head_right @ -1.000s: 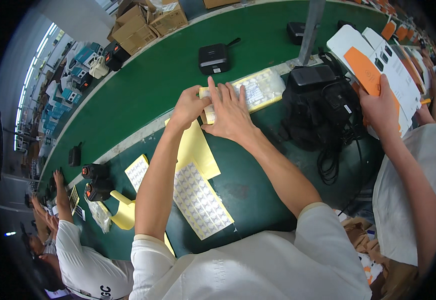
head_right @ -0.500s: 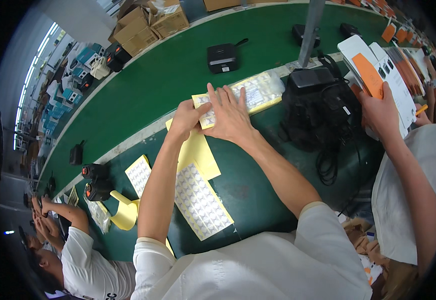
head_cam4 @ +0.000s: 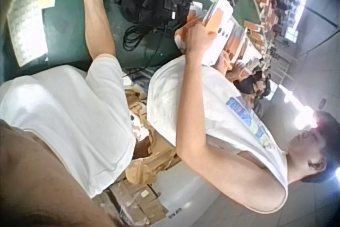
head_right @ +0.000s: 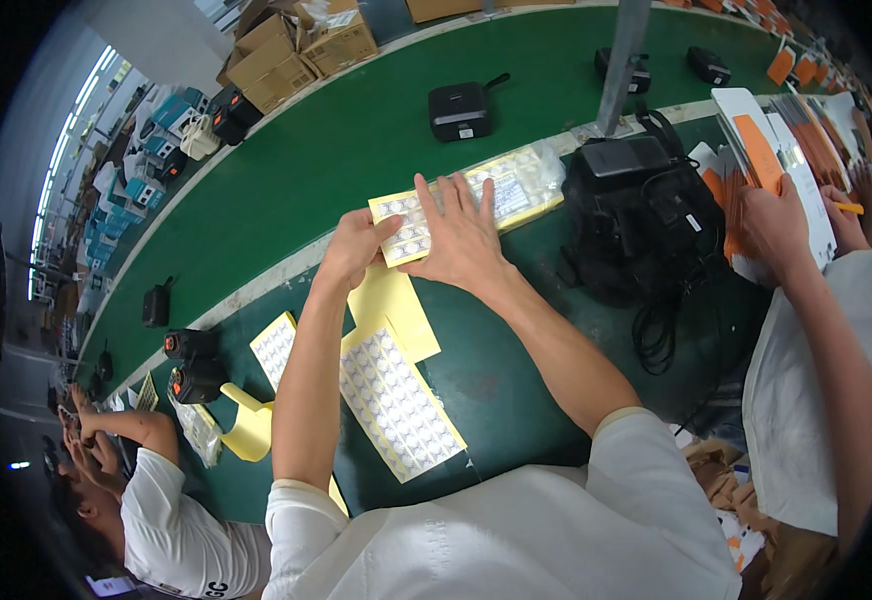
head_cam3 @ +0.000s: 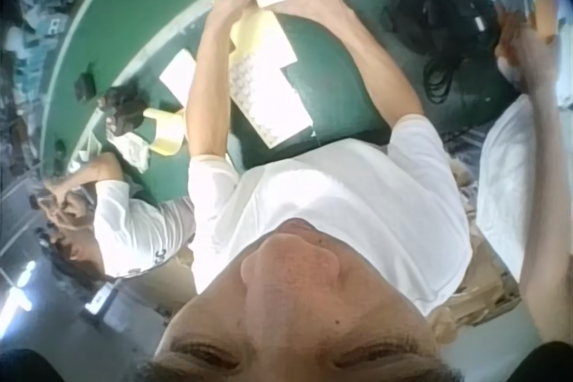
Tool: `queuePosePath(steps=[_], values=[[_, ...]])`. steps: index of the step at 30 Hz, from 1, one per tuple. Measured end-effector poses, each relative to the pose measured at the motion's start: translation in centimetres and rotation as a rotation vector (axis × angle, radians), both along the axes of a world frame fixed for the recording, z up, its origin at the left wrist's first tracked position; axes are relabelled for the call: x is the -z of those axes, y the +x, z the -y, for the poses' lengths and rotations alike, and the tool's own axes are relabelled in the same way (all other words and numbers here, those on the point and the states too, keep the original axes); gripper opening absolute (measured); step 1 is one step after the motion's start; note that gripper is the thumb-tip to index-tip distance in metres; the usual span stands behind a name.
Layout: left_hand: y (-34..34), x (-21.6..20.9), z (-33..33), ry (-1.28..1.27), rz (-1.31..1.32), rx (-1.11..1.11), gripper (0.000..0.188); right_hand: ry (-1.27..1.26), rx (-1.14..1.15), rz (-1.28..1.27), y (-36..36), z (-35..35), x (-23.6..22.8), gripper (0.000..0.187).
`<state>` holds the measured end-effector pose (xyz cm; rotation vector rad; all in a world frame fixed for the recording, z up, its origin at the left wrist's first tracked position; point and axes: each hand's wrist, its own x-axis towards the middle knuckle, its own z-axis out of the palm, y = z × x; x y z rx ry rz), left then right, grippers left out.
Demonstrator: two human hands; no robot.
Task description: The person applies small white labels to the back of black electronic devices by hand, taking the labels from a sheet and pressing them onto the devices.
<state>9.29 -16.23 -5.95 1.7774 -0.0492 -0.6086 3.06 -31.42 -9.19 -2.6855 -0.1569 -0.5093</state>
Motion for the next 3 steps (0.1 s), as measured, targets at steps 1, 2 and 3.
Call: queuePosePath(steps=[1,2,3], values=[[-0.02,-0.08,-0.12,0.017,0.002,-0.002,0.028,-0.011,0.004,-0.043,-0.02,0.04,-0.1,0.113],[0.08,0.03,-0.26,0.017,-0.01,-0.001,0.027,-0.022,0.008,-0.085,-0.06,0.08,-0.24,0.113],[0.12,0.09,-0.5,0.016,-0.02,-0.003,0.027,-0.021,0.008,-0.084,-0.09,0.06,-0.27,0.113]])
